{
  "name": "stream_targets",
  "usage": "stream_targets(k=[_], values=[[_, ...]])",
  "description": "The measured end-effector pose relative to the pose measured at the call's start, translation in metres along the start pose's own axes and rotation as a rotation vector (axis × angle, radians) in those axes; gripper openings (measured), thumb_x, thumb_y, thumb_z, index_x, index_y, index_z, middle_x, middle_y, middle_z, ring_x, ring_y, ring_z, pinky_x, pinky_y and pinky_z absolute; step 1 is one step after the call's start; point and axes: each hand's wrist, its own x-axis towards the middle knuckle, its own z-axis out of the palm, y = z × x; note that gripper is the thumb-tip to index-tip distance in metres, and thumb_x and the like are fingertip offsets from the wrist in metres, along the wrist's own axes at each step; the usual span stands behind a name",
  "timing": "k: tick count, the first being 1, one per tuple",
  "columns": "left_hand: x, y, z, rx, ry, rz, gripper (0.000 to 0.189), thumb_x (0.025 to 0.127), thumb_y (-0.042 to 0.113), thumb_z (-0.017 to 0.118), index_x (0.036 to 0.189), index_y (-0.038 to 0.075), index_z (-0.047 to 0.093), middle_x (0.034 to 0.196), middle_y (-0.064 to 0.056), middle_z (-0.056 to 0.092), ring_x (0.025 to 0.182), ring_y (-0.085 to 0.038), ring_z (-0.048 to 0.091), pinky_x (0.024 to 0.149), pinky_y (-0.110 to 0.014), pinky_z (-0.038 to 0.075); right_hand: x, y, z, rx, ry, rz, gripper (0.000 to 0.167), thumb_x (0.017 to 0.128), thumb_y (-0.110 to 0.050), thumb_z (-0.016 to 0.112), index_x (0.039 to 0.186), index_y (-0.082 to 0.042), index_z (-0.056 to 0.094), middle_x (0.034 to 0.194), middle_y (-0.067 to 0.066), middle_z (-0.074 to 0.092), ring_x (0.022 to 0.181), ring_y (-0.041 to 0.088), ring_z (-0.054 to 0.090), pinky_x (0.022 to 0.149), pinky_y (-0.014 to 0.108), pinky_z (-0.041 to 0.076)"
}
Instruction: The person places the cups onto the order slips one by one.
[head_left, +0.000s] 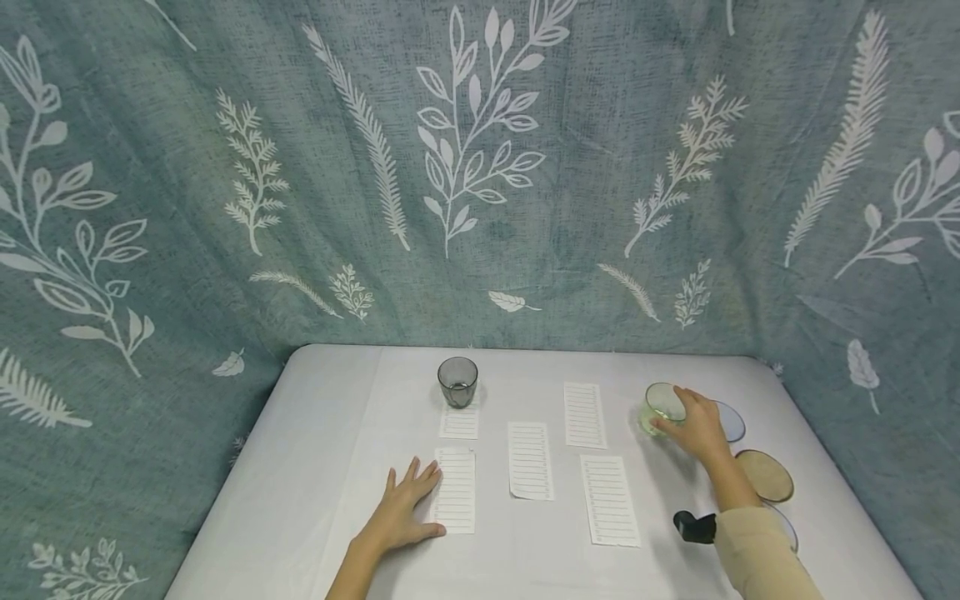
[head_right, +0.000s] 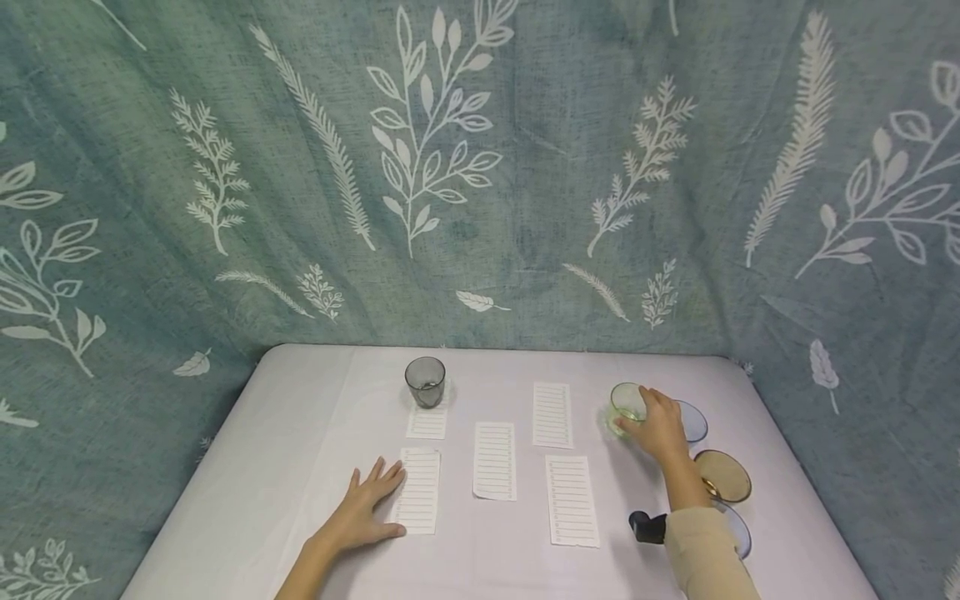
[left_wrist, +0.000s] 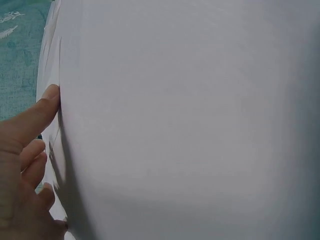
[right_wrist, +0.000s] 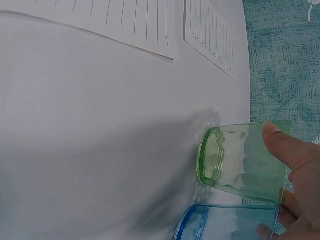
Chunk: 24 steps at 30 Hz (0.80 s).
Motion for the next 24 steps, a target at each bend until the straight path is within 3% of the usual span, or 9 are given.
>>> stream_targets(k=[5,14,19,24], values=[[0.002,0.003,-0.003,-0.021,-0.049,-0.028,0.085,0.063,0.039,0.082,0.132,-0.001,0.051,0.143,-0.015,0.041,0.137,-0.045,0.023,0.104,-0.073,0.003,0.000,-0.001,0.000,0.004,0.003,-0.001,0.071,0.079,-0.019,0.073,0.128,0.020,0.040,0.126,0.045,0.038,0.115,0.060,0.034,0.098,0.067,0.029],[0.002,0.004,-0.005,-0.048,-0.045,-0.037,0.091,0.060,0.037,0.084,0.133,-0.004,0.048,0.143,-0.018,0.039,0.136,-0.046,0.023,0.104,-0.073,0.002,0.002,0.003,0.002,0.081,0.063,-0.025,0.075,0.074,-0.018,0.078,0.126,0.022,0.041,0.124,0.043,0.044,0.115,0.057,0.041,0.098,0.064,0.033],[0.002,0.002,-0.005,-0.066,-0.045,-0.044,0.095,0.059,0.039,0.084,0.134,-0.005,0.046,0.144,-0.019,0.037,0.137,-0.046,0.022,0.105,-0.072,0.001,0.001,0.000,0.002,0.173,0.080,0.013,0.081,0.074,-0.020,0.079,0.130,0.020,0.038,0.126,0.041,0.044,0.117,0.056,0.039,0.098,0.064,0.032],[0.002,0.000,-0.004,-0.072,-0.050,-0.043,0.096,0.059,0.042,0.084,0.134,-0.006,0.046,0.145,-0.019,0.036,0.137,-0.045,0.022,0.105,-0.071,0.002,-0.004,-0.019,-0.004,0.242,0.074,0.077,0.088,0.074,-0.024,0.080,0.137,0.014,0.032,0.131,0.038,0.042,0.123,0.054,0.035,0.100,0.065,0.030]])
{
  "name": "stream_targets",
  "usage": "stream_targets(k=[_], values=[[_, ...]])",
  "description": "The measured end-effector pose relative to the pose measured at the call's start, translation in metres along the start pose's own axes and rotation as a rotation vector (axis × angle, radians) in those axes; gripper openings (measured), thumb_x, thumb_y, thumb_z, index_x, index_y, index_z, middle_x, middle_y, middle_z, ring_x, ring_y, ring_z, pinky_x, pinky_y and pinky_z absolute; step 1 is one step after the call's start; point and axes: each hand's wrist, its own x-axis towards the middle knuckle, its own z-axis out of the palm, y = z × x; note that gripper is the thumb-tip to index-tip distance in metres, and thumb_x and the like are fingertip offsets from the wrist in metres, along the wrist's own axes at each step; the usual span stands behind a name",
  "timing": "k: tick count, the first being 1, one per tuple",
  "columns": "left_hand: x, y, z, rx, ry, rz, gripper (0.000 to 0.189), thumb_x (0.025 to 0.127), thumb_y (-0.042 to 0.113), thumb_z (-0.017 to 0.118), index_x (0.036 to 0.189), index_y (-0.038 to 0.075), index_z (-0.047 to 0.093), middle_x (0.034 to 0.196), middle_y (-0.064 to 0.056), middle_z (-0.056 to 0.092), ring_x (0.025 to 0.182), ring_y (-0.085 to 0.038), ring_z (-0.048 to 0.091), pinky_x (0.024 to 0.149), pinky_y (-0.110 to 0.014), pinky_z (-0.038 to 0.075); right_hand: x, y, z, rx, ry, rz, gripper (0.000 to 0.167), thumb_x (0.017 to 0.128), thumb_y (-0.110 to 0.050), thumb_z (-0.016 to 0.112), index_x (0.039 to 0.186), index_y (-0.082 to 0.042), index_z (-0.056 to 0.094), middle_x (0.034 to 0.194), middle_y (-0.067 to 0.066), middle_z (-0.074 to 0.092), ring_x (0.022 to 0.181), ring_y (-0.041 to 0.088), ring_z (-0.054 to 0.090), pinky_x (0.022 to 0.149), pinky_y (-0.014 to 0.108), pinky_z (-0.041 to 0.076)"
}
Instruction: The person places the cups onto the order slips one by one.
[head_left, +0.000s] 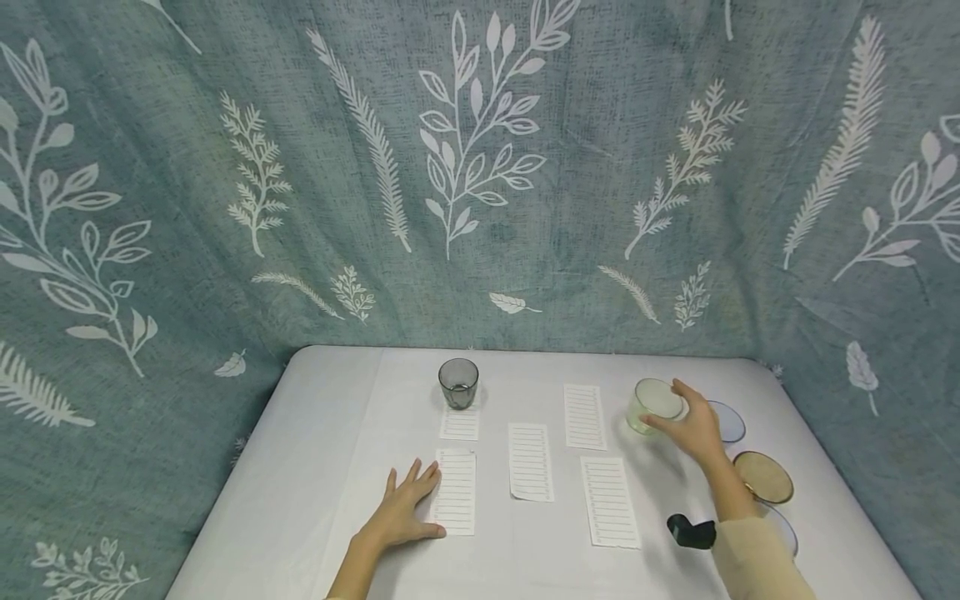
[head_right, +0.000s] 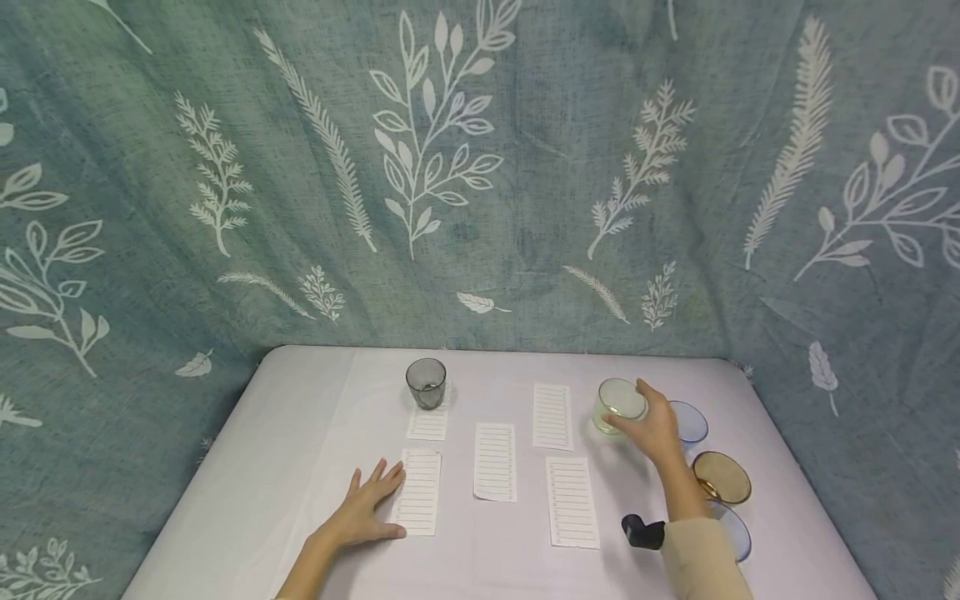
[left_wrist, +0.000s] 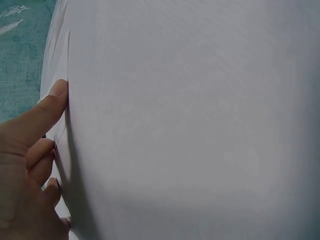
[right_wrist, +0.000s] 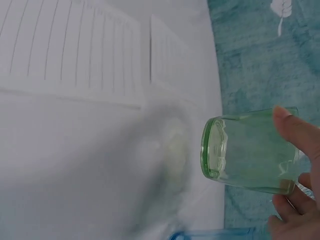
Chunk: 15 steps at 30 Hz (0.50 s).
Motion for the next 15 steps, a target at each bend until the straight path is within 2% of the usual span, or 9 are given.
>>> stream_targets(k=[6,15], values=[[0.001,-0.001,0.001,-0.007,0.004,-0.004,0.096,0.058,0.041,0.084,0.133,-0.006,0.047,0.145,-0.019,0.037,0.137,-0.045,0.022,0.105,-0.071,0.002,-0.010,-0.024,0.002,0.119,-0.025,0.003,0.091,0.076,-0.023,0.079,0.141,0.013,0.026,0.136,0.037,0.036,0.122,0.051,0.040,0.102,0.058,0.035],[0.001,-0.001,0.001,-0.008,0.012,-0.009,0.098,0.056,0.040,0.085,0.133,-0.006,0.047,0.144,-0.019,0.038,0.137,-0.045,0.023,0.105,-0.071,0.002,-0.022,-0.049,0.018,0.219,-0.025,-0.050,0.086,0.074,-0.016,0.081,0.138,0.015,0.032,0.135,0.034,0.041,0.122,0.047,0.043,0.101,0.050,0.039]])
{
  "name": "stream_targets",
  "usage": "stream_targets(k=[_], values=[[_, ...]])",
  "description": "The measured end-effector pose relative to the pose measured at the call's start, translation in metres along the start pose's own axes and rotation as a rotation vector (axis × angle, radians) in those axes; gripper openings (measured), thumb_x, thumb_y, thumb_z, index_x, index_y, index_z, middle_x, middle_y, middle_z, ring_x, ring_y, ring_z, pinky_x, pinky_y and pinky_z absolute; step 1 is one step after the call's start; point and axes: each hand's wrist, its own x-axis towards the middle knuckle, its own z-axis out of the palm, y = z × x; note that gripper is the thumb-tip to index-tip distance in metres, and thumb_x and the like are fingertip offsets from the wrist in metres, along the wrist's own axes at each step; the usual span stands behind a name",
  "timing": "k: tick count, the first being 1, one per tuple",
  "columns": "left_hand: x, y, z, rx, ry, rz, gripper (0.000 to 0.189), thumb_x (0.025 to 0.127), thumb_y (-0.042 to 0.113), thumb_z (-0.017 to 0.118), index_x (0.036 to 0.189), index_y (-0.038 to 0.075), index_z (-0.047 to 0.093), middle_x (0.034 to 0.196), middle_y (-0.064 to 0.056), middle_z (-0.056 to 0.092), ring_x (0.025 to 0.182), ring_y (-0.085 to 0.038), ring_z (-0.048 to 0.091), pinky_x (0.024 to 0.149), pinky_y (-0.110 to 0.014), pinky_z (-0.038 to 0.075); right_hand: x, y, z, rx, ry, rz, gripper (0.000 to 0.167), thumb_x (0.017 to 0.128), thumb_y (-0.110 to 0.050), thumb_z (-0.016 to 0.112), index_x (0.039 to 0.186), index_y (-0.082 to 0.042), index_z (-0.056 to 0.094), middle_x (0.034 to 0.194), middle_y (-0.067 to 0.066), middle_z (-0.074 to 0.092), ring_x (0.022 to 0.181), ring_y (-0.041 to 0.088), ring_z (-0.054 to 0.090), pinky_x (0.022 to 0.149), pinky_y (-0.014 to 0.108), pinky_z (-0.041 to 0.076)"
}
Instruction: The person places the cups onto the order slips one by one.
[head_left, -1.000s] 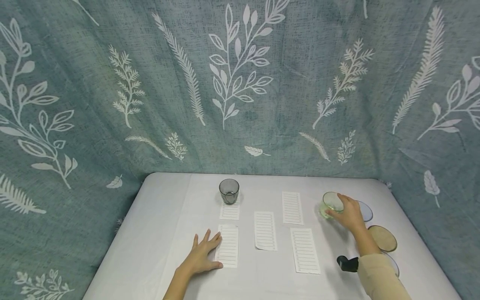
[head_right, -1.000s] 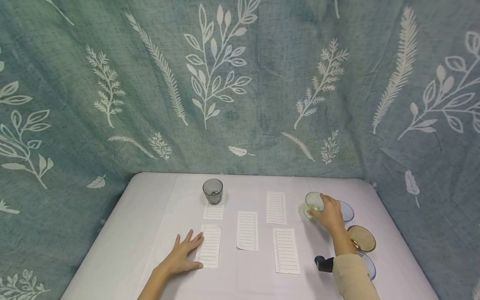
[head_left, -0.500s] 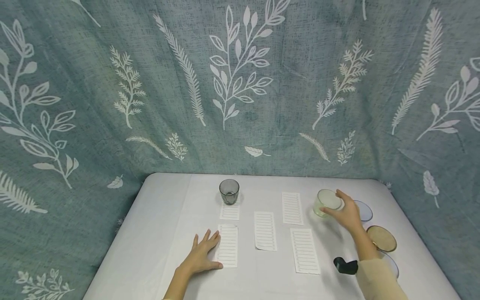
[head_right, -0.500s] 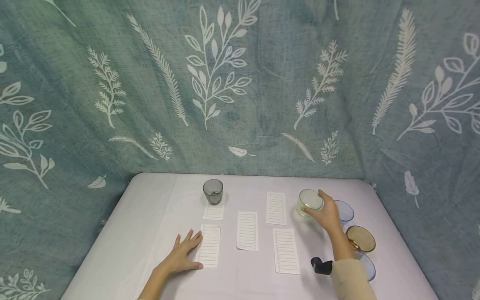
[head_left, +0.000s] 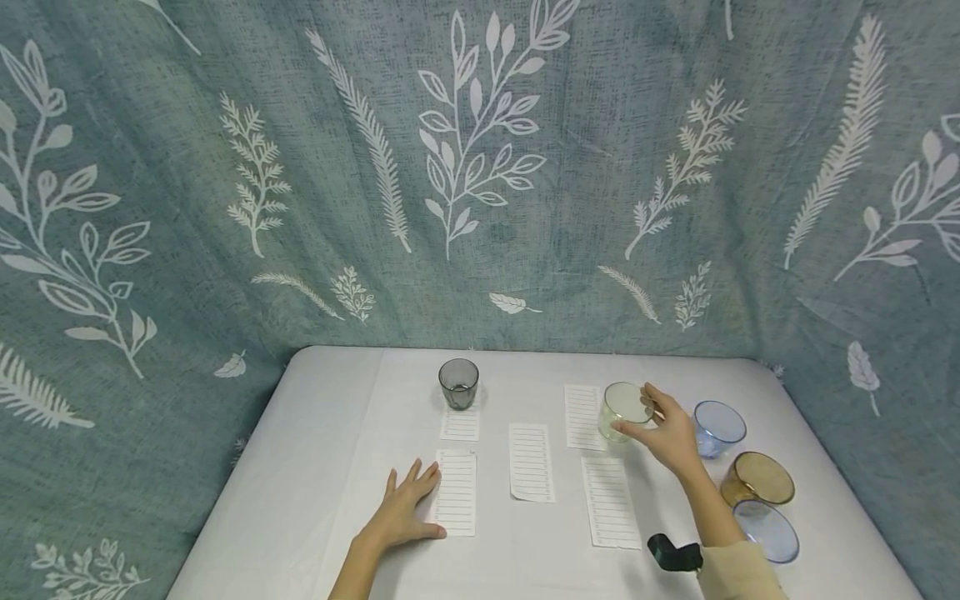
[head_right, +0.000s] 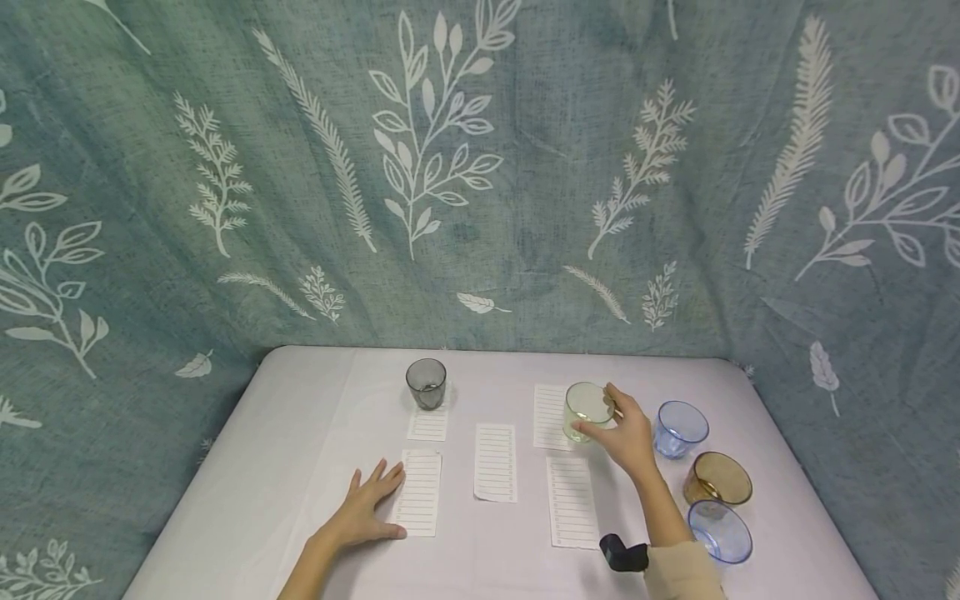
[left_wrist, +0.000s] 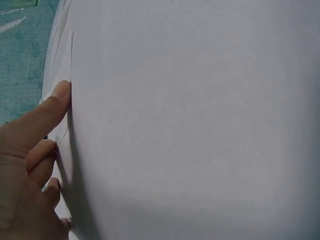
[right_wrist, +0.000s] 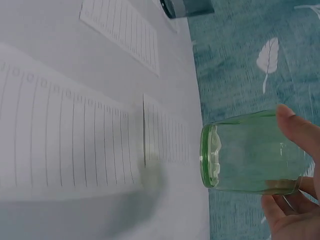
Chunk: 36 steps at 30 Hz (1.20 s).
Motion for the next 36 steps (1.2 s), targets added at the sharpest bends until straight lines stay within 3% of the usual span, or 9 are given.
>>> stream_targets(k=[14,23,31,36], values=[[-0.001,0.000,0.000,-0.010,0.018,0.002,0.098,0.055,0.039,0.086,0.132,-0.007,0.047,0.144,-0.019,0.039,0.137,-0.045,0.023,0.106,-0.070,0.002,-0.014,-0.031,0.056,0.096,-0.087,-0.083,0.085,0.071,-0.014,0.083,0.136,0.013,0.037,0.135,0.030,0.044,0.124,0.044,0.044,0.102,0.043,0.040],[-0.002,0.004,0.000,-0.010,0.031,0.019,0.093,0.056,0.035,0.085,0.130,-0.008,0.049,0.142,-0.021,0.039,0.136,-0.046,0.024,0.107,-0.068,0.008,-0.030,-0.082,0.075,0.188,-0.136,-0.085,0.079,0.069,0.000,0.081,0.132,0.017,0.038,0.132,0.034,0.045,0.122,0.048,0.044,0.101,0.049,0.039],[-0.007,0.006,0.004,-0.010,0.072,-0.014,0.082,0.058,0.036,0.084,0.124,-0.004,0.057,0.135,-0.020,0.049,0.128,-0.051,0.034,0.104,-0.065,0.025,-0.030,-0.067,0.104,0.214,-0.158,-0.083,0.082,0.067,-0.009,0.084,0.134,0.012,0.042,0.133,0.028,0.048,0.122,0.042,0.047,0.102,0.045,0.041],[-0.008,0.005,0.004,-0.017,0.087,-0.013,0.081,0.057,0.036,0.085,0.122,-0.004,0.058,0.134,-0.021,0.050,0.125,-0.054,0.036,0.102,-0.066,0.028,-0.028,-0.062,0.122,0.231,-0.173,-0.097,0.085,0.065,-0.015,0.087,0.133,0.010,0.043,0.132,0.025,0.050,0.122,0.040,0.048,0.101,0.044,0.042]])
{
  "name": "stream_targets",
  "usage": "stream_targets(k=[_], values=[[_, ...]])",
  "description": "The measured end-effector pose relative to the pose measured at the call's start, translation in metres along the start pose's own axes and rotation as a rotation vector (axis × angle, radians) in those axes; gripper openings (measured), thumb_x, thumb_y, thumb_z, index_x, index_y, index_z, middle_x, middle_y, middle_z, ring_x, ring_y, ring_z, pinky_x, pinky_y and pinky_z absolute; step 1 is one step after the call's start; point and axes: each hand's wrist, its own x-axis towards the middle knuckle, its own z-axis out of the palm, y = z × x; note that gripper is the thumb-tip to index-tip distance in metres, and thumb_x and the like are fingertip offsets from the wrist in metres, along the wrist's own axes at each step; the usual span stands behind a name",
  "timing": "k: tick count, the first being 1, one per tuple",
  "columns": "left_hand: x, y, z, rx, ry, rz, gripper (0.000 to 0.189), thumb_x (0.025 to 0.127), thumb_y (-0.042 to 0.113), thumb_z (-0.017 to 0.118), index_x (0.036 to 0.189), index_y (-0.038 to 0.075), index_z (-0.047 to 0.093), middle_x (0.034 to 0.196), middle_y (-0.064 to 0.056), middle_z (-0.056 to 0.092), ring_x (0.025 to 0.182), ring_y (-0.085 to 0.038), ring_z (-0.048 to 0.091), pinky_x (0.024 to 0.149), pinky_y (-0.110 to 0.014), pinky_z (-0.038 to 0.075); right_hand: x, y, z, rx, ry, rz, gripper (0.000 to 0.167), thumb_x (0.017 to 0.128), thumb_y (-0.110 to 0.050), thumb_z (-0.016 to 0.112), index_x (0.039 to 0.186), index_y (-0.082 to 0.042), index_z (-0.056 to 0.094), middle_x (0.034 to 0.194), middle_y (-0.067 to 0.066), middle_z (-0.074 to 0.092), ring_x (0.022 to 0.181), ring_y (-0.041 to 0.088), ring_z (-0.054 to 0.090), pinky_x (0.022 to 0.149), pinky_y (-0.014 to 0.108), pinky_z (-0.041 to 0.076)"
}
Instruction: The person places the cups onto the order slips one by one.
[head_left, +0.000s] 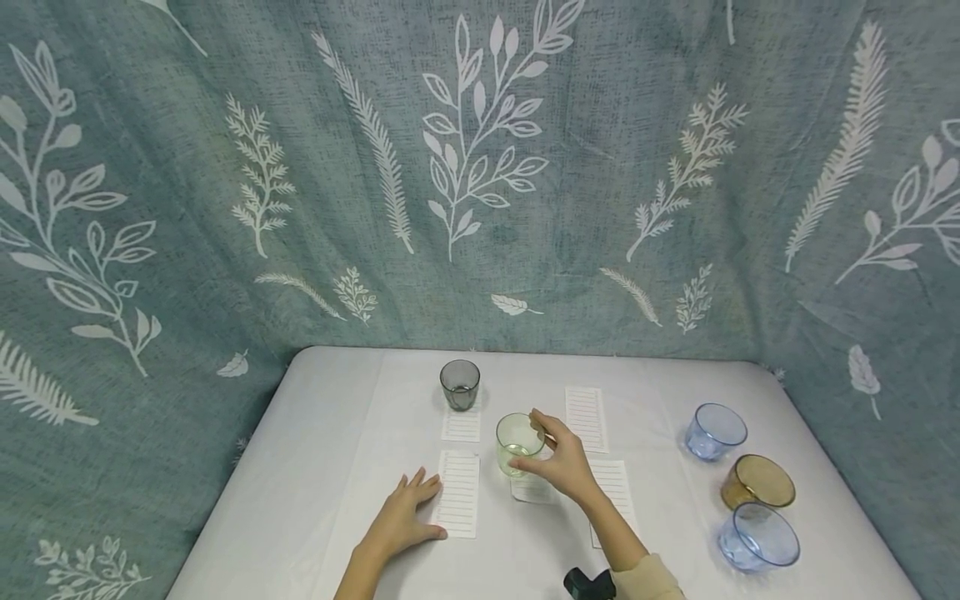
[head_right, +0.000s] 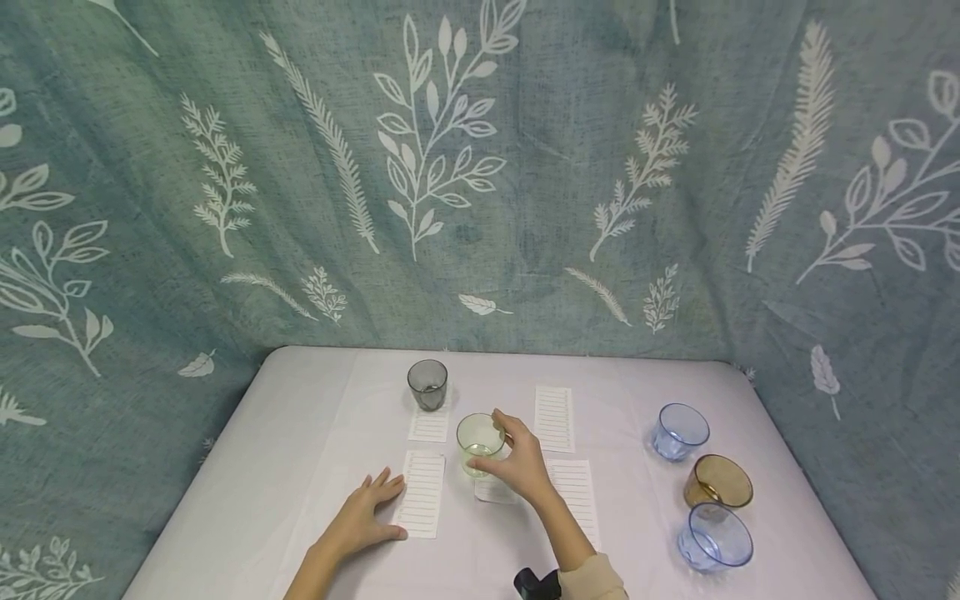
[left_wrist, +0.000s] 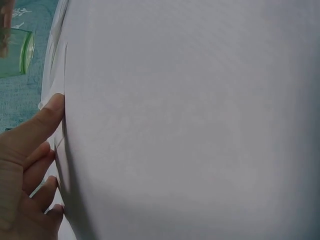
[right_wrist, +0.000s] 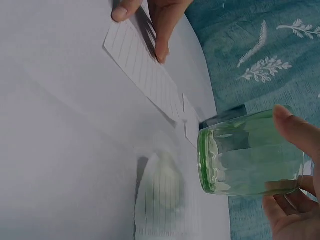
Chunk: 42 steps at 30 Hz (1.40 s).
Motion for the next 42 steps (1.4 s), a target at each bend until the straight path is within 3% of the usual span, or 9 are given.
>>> stream_targets(k=[6,13,20,28,34,42], values=[[0.002,-0.004,0.002,0.008,-0.004,0.019,0.082,0.057,0.038,0.084,0.122,-0.006,0.058,0.132,-0.018,0.052,0.129,-0.045,0.038,0.106,-0.062,0.026,0.004,-0.002,0.019,0.018,-0.018,0.001,0.085,0.063,-0.014,0.087,0.133,0.010,0.045,0.131,0.023,0.051,0.122,0.038,0.049,0.101,0.042,0.043],[0.001,-0.004,0.001,-0.028,-0.015,0.011,0.083,0.058,0.037,0.084,0.123,-0.006,0.057,0.133,-0.020,0.052,0.130,-0.045,0.036,0.106,-0.063,0.024,0.007,-0.007,0.039,0.015,-0.047,-0.033,0.083,0.064,-0.014,0.087,0.131,0.012,0.046,0.130,0.026,0.051,0.120,0.040,0.050,0.099,0.046,0.045],[0.001,-0.005,0.002,-0.027,-0.022,0.003,0.083,0.058,0.037,0.084,0.124,-0.005,0.056,0.134,-0.019,0.051,0.131,-0.044,0.036,0.108,-0.061,0.022,0.010,0.005,0.059,0.047,-0.062,-0.045,0.082,0.064,-0.014,0.087,0.131,0.011,0.046,0.131,0.026,0.051,0.121,0.040,0.049,0.100,0.044,0.044],[0.000,-0.004,0.001,-0.010,-0.030,0.001,0.083,0.058,0.039,0.083,0.125,-0.003,0.056,0.134,-0.020,0.051,0.129,-0.049,0.035,0.105,-0.064,0.025,0.008,0.004,0.070,0.014,-0.097,-0.118,0.083,0.064,-0.019,0.087,0.130,0.011,0.046,0.128,0.028,0.051,0.118,0.041,0.051,0.098,0.045,0.044],[-0.001,-0.001,-0.001,-0.033,-0.026,-0.009,0.083,0.058,0.036,0.084,0.126,-0.002,0.056,0.135,-0.022,0.049,0.127,-0.056,0.032,0.102,-0.068,0.025,0.008,0.003,0.078,0.003,-0.091,-0.123,0.082,0.065,-0.018,0.086,0.131,0.009,0.047,0.131,0.025,0.051,0.120,0.038,0.051,0.099,0.043,0.044],[-0.001,-0.001,-0.002,-0.035,-0.034,-0.005,0.082,0.060,0.035,0.083,0.128,0.001,0.055,0.135,-0.022,0.049,0.128,-0.054,0.032,0.103,-0.067,0.024,0.007,0.002,0.086,-0.010,-0.078,-0.148,0.082,0.065,-0.016,0.086,0.132,0.008,0.046,0.132,0.025,0.050,0.119,0.039,0.051,0.098,0.044,0.046]])
